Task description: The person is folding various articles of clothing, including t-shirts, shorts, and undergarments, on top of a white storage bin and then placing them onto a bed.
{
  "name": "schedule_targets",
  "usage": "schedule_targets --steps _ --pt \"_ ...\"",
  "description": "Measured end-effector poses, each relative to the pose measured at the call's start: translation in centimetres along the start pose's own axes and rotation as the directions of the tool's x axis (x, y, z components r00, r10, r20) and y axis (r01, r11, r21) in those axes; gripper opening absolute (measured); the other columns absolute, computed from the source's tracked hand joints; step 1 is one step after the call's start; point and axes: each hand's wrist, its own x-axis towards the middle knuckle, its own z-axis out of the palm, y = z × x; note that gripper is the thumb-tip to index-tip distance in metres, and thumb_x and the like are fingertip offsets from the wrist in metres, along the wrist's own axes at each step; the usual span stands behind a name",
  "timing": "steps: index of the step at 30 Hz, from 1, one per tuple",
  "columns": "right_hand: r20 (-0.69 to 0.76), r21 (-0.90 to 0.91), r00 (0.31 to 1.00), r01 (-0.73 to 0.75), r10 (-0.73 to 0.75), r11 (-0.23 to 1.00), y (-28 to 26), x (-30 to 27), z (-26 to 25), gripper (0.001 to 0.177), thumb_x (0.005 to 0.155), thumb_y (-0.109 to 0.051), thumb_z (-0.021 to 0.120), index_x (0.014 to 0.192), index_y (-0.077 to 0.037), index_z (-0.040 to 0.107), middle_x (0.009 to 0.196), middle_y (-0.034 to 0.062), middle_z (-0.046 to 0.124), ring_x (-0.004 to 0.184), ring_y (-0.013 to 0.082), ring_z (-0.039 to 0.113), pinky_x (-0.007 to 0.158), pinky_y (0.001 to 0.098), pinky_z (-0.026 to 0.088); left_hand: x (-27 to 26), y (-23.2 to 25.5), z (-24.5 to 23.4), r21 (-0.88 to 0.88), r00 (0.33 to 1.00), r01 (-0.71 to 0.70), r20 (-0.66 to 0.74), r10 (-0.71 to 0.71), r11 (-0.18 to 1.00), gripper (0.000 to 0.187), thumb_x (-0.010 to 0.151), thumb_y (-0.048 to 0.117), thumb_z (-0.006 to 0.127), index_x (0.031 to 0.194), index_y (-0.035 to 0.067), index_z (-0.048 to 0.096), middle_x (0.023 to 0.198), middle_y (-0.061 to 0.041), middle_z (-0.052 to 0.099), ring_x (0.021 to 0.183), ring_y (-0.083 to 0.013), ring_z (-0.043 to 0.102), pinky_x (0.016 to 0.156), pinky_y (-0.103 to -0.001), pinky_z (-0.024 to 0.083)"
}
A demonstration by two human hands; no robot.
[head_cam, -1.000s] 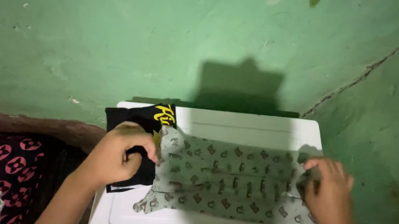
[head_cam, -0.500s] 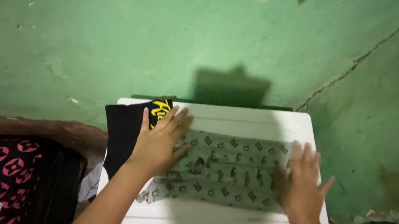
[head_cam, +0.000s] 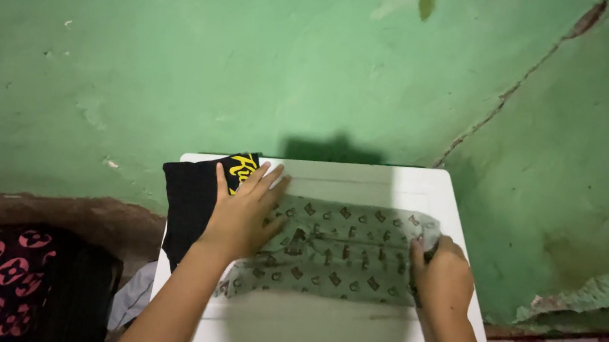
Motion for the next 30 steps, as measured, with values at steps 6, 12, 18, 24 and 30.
schedule_targets --steps 6,12,18,24,30 --pt "0.129 0.21 0.99 -0.087 0.061 0.974 3.3 2.5 1.0 0.053 0.087 -0.045 0.073 0.109 0.003 0.072 0.091 0.0253 0.076 0.081 0.0388 0.074 0.074 0.0474 0.058 -0.4 -0.3 3.1 0.082 0.981 -0.054 -0.179 0.068 0.995 0.059 0.095 0.034 0.059 0.152 0.021 0.048 0.16 0.004 0.042 0.155 -0.0157 0.028 0.113 -0.079 0.011" --pt "0.19 0.355 0.976 -0.174 0.111 0.918 7.8 5.5 0.3 0.046 0.094 -0.047 0.067 0.108 -0.003 0.075 0.08 0.0271 0.076 0.069 0.0422 0.075 0.07 0.0501 0.057 -2.6 6.3 1.7 -0.049 0.941 -0.338 -0.009 0.338 0.94 0.068 0.092 0.046 0.057 0.148 0.009 0.047 0.16 -0.012 0.037 0.15 -0.0335 0.029 0.114 -0.07 0.02" --pt "-0.123 -0.065 0.988 0.083 -0.091 0.994 9.9 5.7 -2.9 0.036 0.097 -0.043 0.068 0.111 -0.01 0.072 0.082 0.0251 0.073 0.076 0.0439 0.071 0.069 0.0508 0.056 -1.0 9.9 1.5 -0.321 0.935 -0.315 0.056 0.35 0.893 0.06 0.092 0.03 0.06 0.147 0.007 0.051 0.156 -0.016 0.042 0.145 -0.0346 0.033 0.113 -0.063 0.022" --pt "0.024 0.026 1.0 0.007 -0.008 1.0 1.3 1.8 -6.0 0.035 0.097 -0.039 0.062 0.125 -0.02 0.063 0.081 0.0182 0.075 0.074 0.0407 0.073 0.067 0.052 0.057 2.7 13.6 -1.6 -0.912 0.987 0.15 0.159 -0.007 0.383 0.051 0.097 0.041 0.051 0.133 0.006 0.063 0.116 -0.015 0.074 0.1 -0.0306 0.073 0.09 -0.042 0.056" --pt "-0.021 0.004 0.965 0.26 -0.26 0.966 -2.7 -1.1 -3.2 0.042 0.092 -0.04 0.068 0.126 -0.018 0.059 0.081 0.0188 0.072 0.078 0.0422 0.07 0.069 0.0542 0.053 8.3 14.5 6.0 -0.798 0.929 0.365 0.343 -0.137 0.48 0.073 0.106 0.062 0.041 0.118 -0.004 0.071 0.105 -0.023 0.073 0.09 -0.0272 0.067 0.083 -0.038 0.049"
